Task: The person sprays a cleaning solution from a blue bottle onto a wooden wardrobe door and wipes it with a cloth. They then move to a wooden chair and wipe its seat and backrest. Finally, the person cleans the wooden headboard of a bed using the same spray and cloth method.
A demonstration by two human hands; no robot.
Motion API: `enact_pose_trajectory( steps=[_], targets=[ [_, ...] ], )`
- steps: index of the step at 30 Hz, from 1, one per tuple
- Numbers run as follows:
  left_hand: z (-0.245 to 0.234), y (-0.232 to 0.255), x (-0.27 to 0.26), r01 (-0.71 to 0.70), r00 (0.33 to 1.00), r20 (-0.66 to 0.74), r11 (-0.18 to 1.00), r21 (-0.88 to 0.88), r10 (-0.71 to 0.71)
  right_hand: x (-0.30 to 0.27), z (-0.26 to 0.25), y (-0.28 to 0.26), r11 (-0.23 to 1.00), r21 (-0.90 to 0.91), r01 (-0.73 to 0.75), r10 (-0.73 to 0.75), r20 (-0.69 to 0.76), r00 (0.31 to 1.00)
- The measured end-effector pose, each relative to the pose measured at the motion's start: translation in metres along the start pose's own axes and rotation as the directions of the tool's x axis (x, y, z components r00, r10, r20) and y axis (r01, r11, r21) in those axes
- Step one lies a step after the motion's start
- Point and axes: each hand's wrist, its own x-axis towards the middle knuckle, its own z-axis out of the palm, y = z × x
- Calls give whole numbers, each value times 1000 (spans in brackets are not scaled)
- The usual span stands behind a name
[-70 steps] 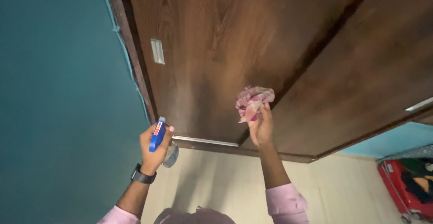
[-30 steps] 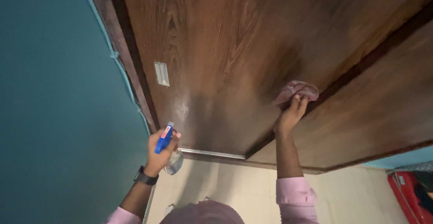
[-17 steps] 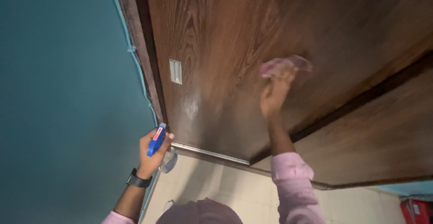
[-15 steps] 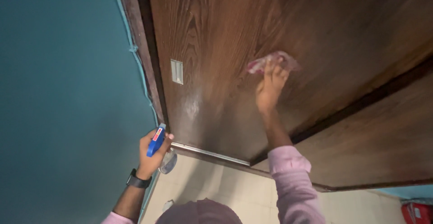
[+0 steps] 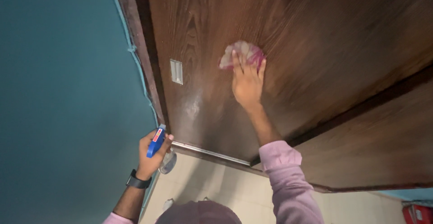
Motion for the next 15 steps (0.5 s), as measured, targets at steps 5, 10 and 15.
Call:
enact_pose_trajectory(
  steps=[5, 10, 15],
  targets=[
    [6, -2, 2, -16, 1000, 11, 999, -38, 16, -64, 21, 26, 992, -126, -20, 39, 145, 989],
    [5, 0, -2, -37, 999, 16, 999, 0, 37, -73, 23, 45, 995, -27, -94, 97, 151, 984],
    [0, 5, -4, -7, 1000, 6, 1000, 1, 7, -52, 21, 42, 999, 23, -46, 46, -34, 998]
  ],
)
